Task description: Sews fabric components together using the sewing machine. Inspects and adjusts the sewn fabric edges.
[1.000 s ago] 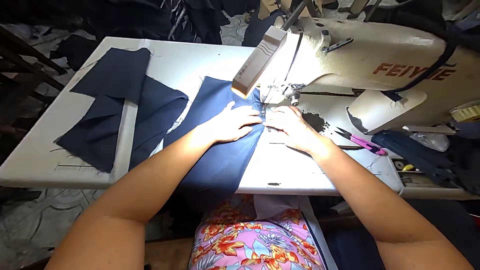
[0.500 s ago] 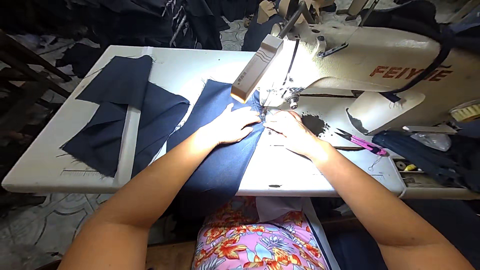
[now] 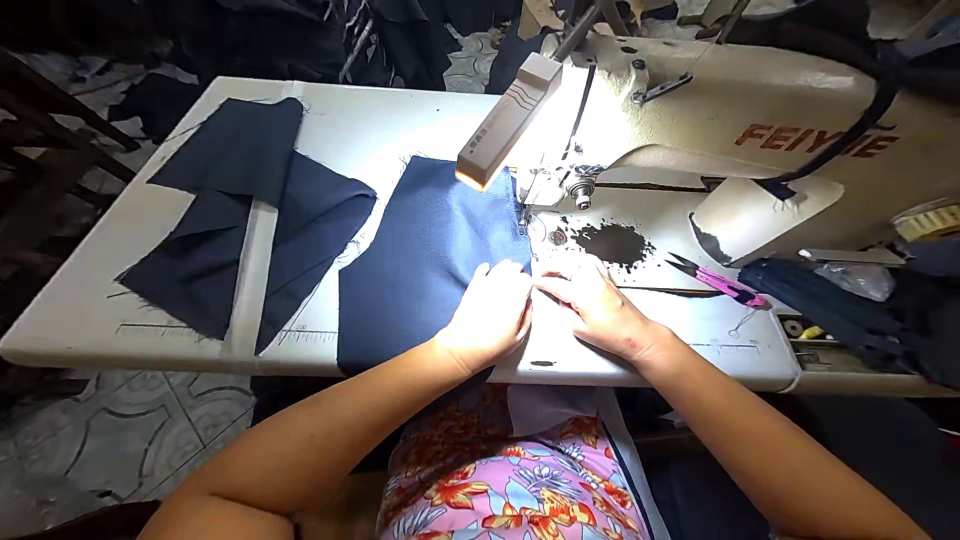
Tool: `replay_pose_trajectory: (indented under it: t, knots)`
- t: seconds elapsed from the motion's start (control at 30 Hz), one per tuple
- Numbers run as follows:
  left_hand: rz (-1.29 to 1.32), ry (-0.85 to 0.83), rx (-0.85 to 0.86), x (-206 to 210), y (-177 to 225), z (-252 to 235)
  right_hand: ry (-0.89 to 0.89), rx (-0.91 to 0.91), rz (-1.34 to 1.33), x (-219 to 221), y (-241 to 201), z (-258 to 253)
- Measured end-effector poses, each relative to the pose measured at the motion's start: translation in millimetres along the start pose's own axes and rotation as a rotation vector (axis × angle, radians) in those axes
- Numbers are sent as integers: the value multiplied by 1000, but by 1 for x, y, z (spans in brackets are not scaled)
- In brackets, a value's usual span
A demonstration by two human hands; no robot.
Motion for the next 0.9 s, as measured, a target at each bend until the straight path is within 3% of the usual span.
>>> replay_pose_trajectory:
  t: [0.4,0.6,0.9]
  knots:
    - [34,-24,23,6,-34,-12,-83,46,-9,8,14,-20]
    - [185,-87,-61,-12,-37,-24,-75,38,-1,7,15,-19]
    - [-36,-80,-120,10,-19,-1,-113,26,-63,9,19,-21]
Point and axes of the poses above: each hand's wrist, its own z-axis away from the middle knuckle, its own x-axis out of the palm, y = z × x, the point moved 10 cm from there along -z, towards the middle knuckle, and after that the axes turned 2 degrees about -y, right-handed, at the moved point
